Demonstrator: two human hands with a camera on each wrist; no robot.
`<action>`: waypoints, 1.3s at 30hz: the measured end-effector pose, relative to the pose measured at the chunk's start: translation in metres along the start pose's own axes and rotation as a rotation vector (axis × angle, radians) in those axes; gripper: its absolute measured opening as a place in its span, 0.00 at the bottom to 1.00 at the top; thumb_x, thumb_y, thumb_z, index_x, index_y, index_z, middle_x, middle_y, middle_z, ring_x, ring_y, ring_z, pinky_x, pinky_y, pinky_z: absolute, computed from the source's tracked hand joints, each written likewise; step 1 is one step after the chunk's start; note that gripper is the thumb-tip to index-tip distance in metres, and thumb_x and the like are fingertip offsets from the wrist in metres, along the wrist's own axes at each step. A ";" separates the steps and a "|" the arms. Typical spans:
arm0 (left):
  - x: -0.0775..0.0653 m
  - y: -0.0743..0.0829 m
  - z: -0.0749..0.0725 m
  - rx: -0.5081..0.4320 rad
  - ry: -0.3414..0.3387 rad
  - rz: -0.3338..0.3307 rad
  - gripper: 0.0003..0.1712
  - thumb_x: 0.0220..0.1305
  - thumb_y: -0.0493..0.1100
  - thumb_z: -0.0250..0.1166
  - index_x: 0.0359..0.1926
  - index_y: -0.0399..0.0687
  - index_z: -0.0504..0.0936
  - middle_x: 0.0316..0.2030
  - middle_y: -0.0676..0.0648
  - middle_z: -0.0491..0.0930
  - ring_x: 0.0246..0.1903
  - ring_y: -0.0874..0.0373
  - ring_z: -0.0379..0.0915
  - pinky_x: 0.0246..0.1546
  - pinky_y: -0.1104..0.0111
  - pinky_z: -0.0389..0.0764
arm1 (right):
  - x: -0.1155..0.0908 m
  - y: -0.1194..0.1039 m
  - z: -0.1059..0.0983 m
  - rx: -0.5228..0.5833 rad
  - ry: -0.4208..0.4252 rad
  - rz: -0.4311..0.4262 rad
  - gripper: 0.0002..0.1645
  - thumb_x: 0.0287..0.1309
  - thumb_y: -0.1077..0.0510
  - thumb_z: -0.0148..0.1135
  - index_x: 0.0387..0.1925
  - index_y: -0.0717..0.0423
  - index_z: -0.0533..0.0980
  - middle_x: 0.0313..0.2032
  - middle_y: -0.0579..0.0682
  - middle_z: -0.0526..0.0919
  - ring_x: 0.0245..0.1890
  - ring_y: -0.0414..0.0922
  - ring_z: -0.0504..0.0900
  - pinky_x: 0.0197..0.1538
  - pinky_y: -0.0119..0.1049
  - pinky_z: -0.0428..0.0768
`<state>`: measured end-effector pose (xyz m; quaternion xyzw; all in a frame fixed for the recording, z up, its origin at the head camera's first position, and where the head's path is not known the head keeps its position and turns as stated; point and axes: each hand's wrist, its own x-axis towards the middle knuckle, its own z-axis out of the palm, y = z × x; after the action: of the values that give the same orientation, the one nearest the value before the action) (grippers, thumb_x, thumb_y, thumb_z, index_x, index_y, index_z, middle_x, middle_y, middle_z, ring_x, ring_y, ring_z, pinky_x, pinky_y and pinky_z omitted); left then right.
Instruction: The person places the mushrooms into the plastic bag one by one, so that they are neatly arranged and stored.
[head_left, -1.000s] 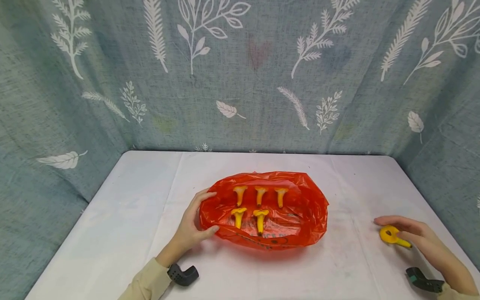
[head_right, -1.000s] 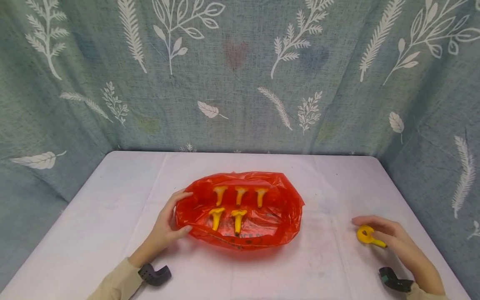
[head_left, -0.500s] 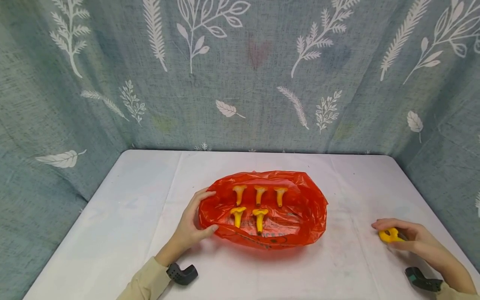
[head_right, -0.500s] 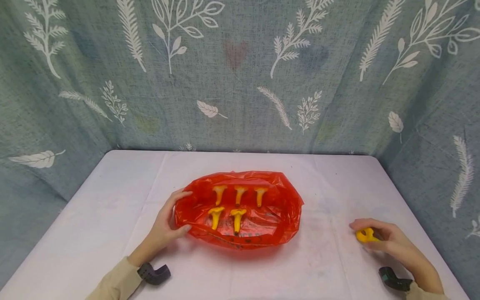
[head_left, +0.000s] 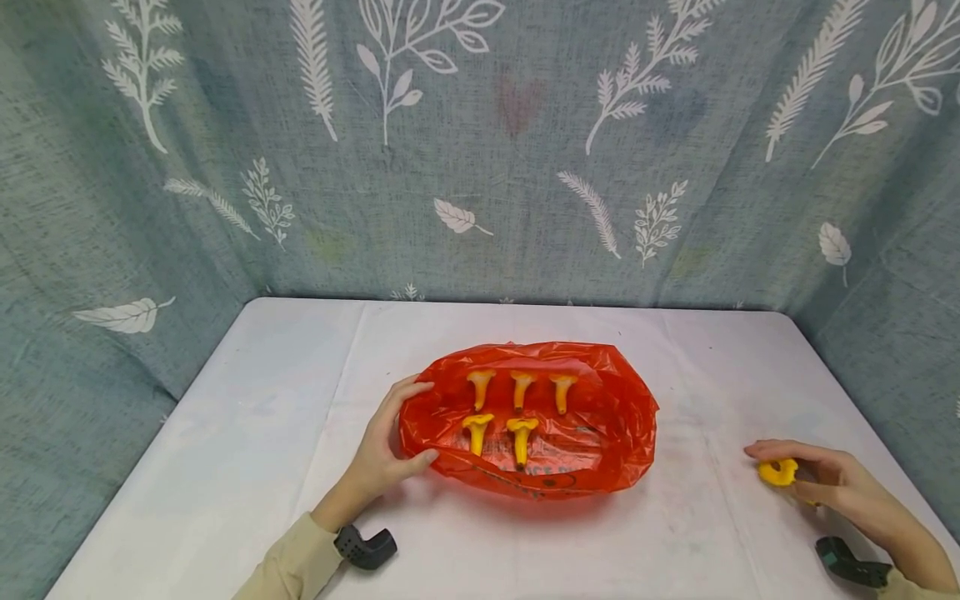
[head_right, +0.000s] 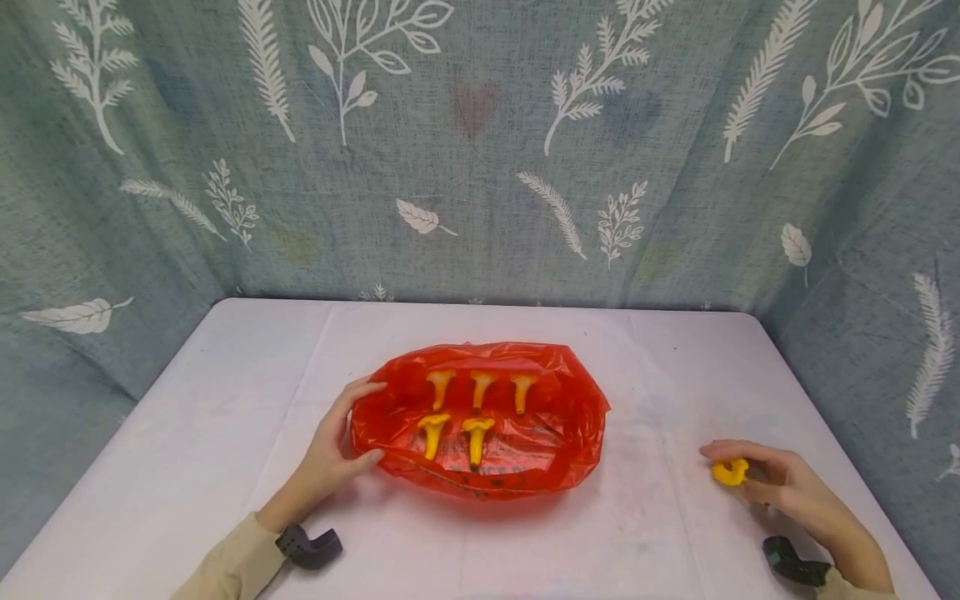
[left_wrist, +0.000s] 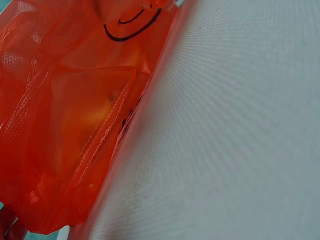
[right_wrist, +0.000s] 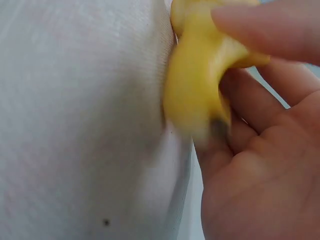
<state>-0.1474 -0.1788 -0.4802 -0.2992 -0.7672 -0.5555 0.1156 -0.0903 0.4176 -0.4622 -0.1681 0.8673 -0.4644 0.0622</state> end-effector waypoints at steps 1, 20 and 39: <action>0.000 0.000 0.000 0.000 -0.001 -0.001 0.46 0.46 0.38 0.74 0.68 0.46 0.66 0.69 0.44 0.63 0.65 0.50 0.63 0.57 0.64 0.76 | 0.000 0.000 0.001 -0.008 0.012 0.008 0.24 0.53 0.77 0.60 0.54 0.68 0.78 0.54 0.43 0.83 0.56 0.22 0.70 0.51 0.13 0.66; -0.001 -0.003 -0.001 -0.007 0.002 0.019 0.45 0.48 0.39 0.74 0.68 0.45 0.67 0.69 0.46 0.63 0.67 0.49 0.61 0.62 0.65 0.71 | 0.004 -0.014 0.009 -0.151 0.153 0.107 0.12 0.56 0.63 0.70 0.43 0.59 0.84 0.46 0.49 0.87 0.48 0.24 0.77 0.47 0.15 0.71; 0.000 -0.004 -0.001 -0.019 0.008 0.038 0.45 0.47 0.38 0.75 0.68 0.44 0.67 0.68 0.44 0.64 0.66 0.49 0.62 0.62 0.65 0.71 | 0.014 -0.024 0.019 -0.177 0.163 0.050 0.09 0.55 0.66 0.70 0.39 0.55 0.84 0.45 0.52 0.86 0.46 0.26 0.78 0.45 0.19 0.75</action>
<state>-0.1495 -0.1803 -0.4832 -0.3128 -0.7556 -0.5615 0.1265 -0.0925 0.3850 -0.4525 -0.1130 0.9111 -0.3963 -0.0121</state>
